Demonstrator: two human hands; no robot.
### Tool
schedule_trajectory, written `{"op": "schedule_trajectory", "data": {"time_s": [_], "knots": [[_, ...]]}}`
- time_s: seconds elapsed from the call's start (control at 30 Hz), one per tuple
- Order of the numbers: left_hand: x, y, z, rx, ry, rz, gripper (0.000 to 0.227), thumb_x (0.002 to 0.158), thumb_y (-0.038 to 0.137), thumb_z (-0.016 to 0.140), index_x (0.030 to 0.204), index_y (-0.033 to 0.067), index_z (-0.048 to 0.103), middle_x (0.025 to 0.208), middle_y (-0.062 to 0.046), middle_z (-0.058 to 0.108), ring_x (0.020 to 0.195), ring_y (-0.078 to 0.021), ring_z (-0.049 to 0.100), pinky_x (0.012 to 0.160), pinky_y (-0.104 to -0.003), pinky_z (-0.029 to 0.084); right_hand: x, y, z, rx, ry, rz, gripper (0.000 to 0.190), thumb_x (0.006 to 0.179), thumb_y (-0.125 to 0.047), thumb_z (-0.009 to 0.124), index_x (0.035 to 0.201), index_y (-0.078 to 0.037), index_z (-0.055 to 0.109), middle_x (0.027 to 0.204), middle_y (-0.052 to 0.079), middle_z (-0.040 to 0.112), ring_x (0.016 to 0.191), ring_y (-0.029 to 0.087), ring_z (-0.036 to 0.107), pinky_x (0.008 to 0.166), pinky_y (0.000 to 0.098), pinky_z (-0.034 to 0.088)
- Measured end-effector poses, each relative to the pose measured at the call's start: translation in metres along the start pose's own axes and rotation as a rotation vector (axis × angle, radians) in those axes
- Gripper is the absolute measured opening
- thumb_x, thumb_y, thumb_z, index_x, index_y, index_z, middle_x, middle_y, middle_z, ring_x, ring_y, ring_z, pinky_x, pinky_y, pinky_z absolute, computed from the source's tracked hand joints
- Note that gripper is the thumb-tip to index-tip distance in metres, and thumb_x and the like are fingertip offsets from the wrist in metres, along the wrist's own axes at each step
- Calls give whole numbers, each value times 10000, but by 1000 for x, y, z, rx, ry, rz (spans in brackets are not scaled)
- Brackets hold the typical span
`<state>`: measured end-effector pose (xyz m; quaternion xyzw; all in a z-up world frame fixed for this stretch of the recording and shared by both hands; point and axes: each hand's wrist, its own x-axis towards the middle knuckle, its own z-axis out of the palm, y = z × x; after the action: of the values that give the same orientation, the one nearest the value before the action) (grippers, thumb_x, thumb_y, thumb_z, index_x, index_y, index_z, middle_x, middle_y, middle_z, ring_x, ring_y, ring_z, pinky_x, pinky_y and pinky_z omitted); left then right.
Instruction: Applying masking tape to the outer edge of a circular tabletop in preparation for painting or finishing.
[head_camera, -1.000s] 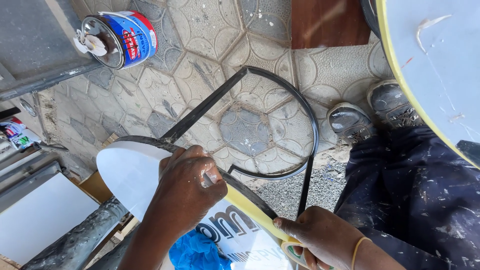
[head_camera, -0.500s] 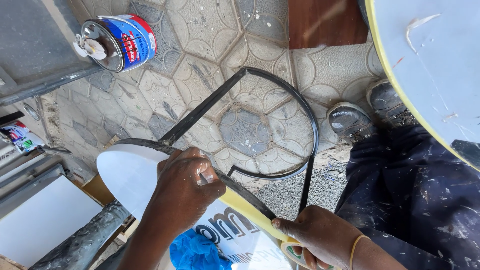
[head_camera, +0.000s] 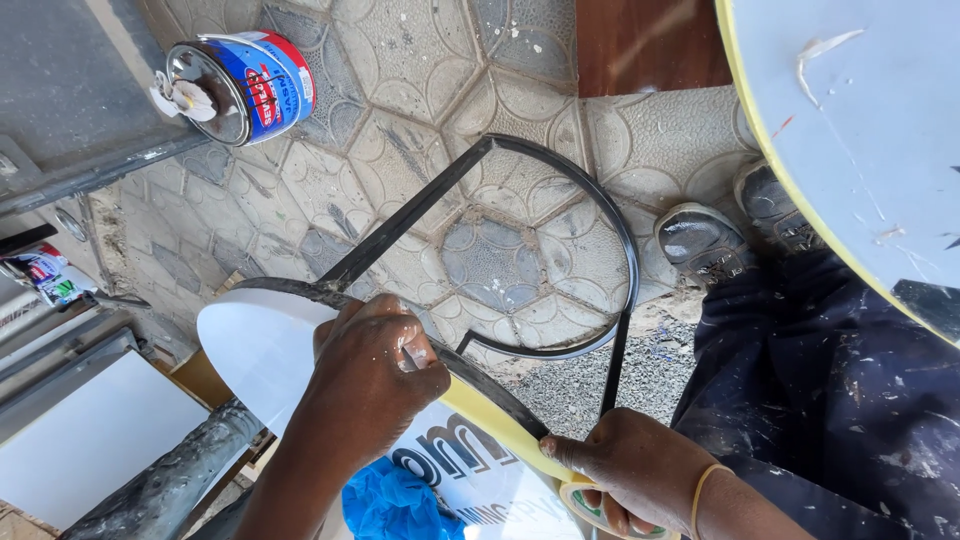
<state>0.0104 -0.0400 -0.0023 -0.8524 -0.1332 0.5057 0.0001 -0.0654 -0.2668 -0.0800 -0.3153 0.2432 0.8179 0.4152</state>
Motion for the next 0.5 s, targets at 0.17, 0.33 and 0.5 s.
{"op": "schedule_trajectory", "data": {"time_s": [0.17, 0.33, 0.5], "knots": [[0, -6, 2, 2, 14, 10, 186, 700, 322, 735, 701, 149, 669, 969, 2, 698, 1121, -195, 574, 1030, -430, 362, 2, -1, -1, -34, -23, -11, 670, 1021, -465, 672, 639, 84, 705, 427, 166, 570, 326, 164, 497, 552, 237, 529], [-1, -8, 2, -29, 23, 17, 163, 706, 296, 775, 694, 169, 674, 916, 16, 702, 1175, -160, 585, 1038, -432, 361, 3, -5, -2, -233, -45, -36, 683, 1055, -508, 580, 654, 18, 752, 465, 111, 634, 437, 110, 632, 560, 205, 539], [-4, -10, 2, 20, 76, 30, 211, 741, 339, 827, 813, 214, 674, 1041, 15, 679, 1156, -231, 577, 1008, -489, 390, 1, -7, 3, -268, 15, 11, 660, 1032, -551, 609, 590, -62, 646, 463, 73, 652, 462, 76, 669, 623, 176, 570]]}}
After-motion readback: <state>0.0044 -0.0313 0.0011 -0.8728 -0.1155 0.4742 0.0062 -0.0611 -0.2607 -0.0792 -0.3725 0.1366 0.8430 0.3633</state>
